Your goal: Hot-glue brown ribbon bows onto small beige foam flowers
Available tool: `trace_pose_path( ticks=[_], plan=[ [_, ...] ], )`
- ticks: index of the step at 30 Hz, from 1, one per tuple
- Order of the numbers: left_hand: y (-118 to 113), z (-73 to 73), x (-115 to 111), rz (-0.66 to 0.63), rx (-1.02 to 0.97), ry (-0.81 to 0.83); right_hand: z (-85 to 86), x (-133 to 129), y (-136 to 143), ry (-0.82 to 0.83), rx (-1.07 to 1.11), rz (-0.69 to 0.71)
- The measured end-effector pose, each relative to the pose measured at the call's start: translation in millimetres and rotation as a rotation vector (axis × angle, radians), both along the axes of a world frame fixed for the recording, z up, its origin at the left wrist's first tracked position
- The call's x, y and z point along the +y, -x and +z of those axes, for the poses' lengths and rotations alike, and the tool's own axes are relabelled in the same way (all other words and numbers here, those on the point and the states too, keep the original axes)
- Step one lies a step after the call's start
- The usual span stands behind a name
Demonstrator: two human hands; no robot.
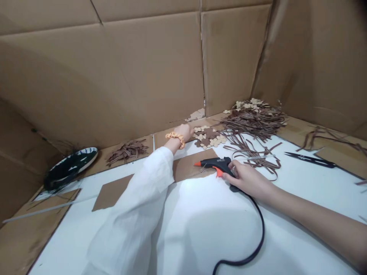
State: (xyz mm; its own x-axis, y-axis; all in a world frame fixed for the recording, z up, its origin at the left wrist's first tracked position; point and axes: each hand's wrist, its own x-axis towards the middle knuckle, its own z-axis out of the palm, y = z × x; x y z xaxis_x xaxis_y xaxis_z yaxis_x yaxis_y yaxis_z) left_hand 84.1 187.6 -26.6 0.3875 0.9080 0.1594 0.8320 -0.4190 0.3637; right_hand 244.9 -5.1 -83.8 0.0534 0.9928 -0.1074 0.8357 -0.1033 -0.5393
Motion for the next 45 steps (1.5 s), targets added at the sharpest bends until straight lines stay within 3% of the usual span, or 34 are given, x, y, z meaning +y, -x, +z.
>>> trace_pose_path(
  ticks=[5,10,15,19,21,24,28,36,39,45],
  plan=[
    [-31,-12.0,12,0.028,-0.151,0.08,-3.4,2,2,-0.045,0.028,-0.016],
    [-36,-9.1,14,0.068,-0.313,0.132,-3.9,3,3,-0.09,0.072,-0.048],
    [-18,16.4,9,0.113,-0.464,0.167,-2.7,3,-3,-0.112,0.143,-0.084],
    [15,29.4,-29,0.118,-0.585,0.199,-6.7,4,-6,-0.135,0.283,-0.114],
    [33,24.0,-62,0.117,-0.677,0.211,-11.0,5,-5,-0.15,0.385,-0.134],
    [55,4.8,-113,0.141,-0.789,0.286,-16.4,6,-1,-0.172,0.554,-0.156],
    [63,-24.3,-147,0.204,-0.948,0.41,-10.6,7,7,-0.172,0.731,-0.133],
    [56,-65.8,-129,0.278,-1.199,0.364,25.1,17,30,-0.102,1.005,0.022],
    [59,-72.3,-125,0.281,-1.228,0.338,20.2,26,35,-0.048,1.113,0.085],
    [62,-73.1,-126,0.268,-1.245,0.37,0.5,23,34,0.01,1.092,0.101]
  ],
)
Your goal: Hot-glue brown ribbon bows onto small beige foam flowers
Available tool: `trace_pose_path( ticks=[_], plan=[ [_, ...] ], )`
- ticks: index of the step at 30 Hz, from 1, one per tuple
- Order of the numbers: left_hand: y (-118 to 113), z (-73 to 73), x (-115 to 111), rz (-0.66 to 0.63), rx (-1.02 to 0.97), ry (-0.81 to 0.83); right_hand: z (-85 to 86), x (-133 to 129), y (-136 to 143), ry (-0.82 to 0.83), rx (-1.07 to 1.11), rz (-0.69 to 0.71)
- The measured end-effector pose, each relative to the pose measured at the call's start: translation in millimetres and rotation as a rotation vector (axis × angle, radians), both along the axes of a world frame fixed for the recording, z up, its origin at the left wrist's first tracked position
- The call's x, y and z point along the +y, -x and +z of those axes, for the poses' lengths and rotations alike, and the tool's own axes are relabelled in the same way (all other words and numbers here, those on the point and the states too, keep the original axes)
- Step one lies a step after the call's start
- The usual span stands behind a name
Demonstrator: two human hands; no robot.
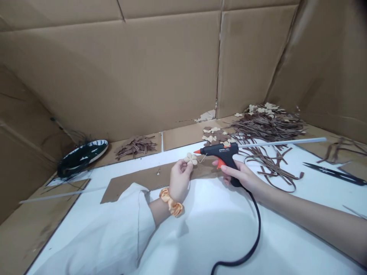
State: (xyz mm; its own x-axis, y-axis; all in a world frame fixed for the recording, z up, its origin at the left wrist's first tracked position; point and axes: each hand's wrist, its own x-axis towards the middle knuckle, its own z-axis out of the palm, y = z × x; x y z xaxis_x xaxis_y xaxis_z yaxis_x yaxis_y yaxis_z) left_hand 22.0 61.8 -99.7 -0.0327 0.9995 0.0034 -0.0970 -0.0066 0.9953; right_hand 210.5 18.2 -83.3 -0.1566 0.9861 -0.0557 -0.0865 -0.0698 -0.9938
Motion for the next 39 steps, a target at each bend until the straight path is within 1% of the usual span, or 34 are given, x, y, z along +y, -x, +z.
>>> trace_pose_path(
  ticks=[3,7,10,13,17,22,28,33,39],
  plan=[
    [0,2.1,-1,-0.025,-0.019,0.012,-1.3,-6,-1,-0.034,-0.124,-0.025],
    [1,5.1,-3,-0.064,-0.038,0.022,-0.2,-11,-1,-0.121,-0.336,-0.047],
    [2,7.1,-5,-0.081,-0.045,0.029,-2.6,-12,-1,-0.178,-0.42,-0.06],
    [2,7.9,-7,-0.095,-0.046,0.039,-7.1,-12,-1,-0.199,-0.439,-0.071],
    [3,6.0,-7,-0.115,-0.048,0.042,-11.3,-11,-1,-0.18,-0.461,-0.035],
    [4,3.8,-7,-0.124,-0.058,0.046,-9.9,-11,-1,-0.175,-0.495,-0.062],
    [4,4.4,-7,-0.136,-0.048,0.057,-10.8,-11,-2,-0.173,-0.527,-0.026],
    [3,4.2,-6,-0.137,-0.038,0.061,-12.0,-11,-2,-0.183,-0.564,-0.03],
    [4,4.4,-7,-0.117,-0.023,0.059,-9.9,-12,-2,-0.174,-0.54,-0.039]
  ],
)
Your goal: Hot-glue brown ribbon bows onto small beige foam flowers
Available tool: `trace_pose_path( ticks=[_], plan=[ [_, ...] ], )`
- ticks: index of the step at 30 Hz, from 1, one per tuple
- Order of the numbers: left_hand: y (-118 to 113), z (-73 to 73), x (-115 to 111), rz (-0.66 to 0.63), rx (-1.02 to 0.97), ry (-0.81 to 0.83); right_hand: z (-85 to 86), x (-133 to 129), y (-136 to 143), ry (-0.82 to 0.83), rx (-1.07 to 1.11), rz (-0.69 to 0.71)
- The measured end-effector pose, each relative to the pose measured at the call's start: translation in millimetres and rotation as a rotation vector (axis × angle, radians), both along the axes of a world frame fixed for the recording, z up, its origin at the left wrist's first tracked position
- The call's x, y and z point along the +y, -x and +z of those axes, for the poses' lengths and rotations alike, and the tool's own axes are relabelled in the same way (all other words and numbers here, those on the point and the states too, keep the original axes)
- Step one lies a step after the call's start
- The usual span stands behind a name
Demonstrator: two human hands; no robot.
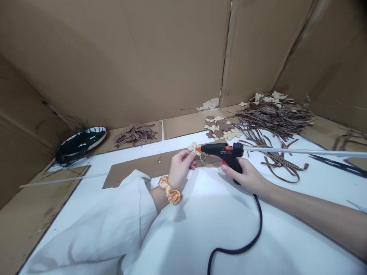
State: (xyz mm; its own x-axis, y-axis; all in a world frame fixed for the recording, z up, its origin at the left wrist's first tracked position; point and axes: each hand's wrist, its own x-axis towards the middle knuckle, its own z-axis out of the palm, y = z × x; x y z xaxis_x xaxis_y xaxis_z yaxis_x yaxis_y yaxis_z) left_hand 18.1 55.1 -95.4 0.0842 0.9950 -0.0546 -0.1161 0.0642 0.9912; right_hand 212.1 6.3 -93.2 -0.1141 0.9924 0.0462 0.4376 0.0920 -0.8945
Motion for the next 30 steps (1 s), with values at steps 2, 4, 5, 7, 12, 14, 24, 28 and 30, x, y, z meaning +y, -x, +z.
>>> trace_pose_path(
  ticks=[2,4,5,7,12,14,24,28,30],
  plan=[
    [0.1,0.0,-0.1,0.0,0.004,0.001,0.3,0.0,-0.1,0.011,0.009,0.005],
    [0.1,0.1,0.0,-0.001,0.005,0.004,0.1,0.2,-0.2,0.013,0.012,0.009],
    [0.0,0.1,0.1,-0.001,0.006,0.005,-0.2,0.3,-0.2,0.013,0.011,0.009],
    [-0.2,0.3,0.3,-0.002,0.006,0.006,-1.0,0.7,-0.2,0.003,0.009,0.007],
    [-0.4,0.4,0.6,0.002,0.004,0.008,-1.3,1.9,0.1,-0.024,-0.016,-0.006],
    [-0.3,0.1,0.5,0.002,0.004,0.007,-0.9,2.2,0.3,-0.031,-0.037,-0.014],
    [0.4,-0.5,0.4,-0.003,0.006,0.005,0.1,2.1,0.2,-0.057,-0.063,-0.01],
    [0.3,0.1,0.6,-0.007,0.002,0.004,1.2,1.6,0.6,-0.07,-0.08,-0.028],
    [0.2,0.2,0.6,-0.008,0.0,0.005,1.4,1.5,0.7,-0.071,-0.087,-0.029]
  ],
)
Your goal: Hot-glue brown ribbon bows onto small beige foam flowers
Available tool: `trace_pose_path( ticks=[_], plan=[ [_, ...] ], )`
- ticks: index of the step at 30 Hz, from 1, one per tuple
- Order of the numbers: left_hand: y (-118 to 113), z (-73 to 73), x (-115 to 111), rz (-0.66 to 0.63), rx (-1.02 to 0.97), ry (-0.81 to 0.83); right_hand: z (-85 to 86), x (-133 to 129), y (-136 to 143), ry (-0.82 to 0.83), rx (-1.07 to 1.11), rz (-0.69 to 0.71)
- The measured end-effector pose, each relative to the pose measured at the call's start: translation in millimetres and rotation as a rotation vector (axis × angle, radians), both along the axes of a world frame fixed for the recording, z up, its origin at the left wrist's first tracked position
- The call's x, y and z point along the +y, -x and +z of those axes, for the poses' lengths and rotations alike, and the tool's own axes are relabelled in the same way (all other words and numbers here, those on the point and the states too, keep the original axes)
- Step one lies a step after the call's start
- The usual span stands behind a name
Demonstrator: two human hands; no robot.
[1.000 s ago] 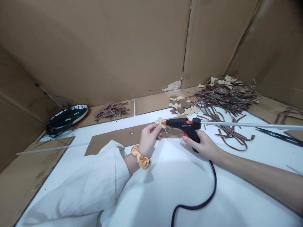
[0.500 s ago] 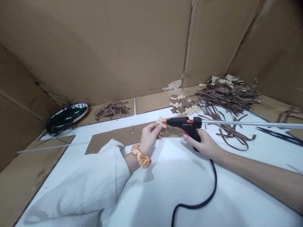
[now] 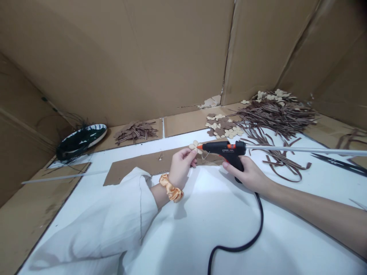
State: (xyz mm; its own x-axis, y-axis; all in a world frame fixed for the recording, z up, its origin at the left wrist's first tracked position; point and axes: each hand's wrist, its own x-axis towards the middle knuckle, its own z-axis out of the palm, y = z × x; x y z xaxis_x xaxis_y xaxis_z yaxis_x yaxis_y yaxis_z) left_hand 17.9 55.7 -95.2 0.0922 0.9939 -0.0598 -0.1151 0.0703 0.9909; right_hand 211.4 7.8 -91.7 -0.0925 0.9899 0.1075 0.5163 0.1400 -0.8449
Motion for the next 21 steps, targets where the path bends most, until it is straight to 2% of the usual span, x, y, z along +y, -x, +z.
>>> trace_pose_path(
  ticks=[21],
  plan=[
    [-0.2,-1.1,0.5,0.004,-0.01,0.004,-2.0,0.6,-1.2,0.032,0.01,0.003]
  ],
)
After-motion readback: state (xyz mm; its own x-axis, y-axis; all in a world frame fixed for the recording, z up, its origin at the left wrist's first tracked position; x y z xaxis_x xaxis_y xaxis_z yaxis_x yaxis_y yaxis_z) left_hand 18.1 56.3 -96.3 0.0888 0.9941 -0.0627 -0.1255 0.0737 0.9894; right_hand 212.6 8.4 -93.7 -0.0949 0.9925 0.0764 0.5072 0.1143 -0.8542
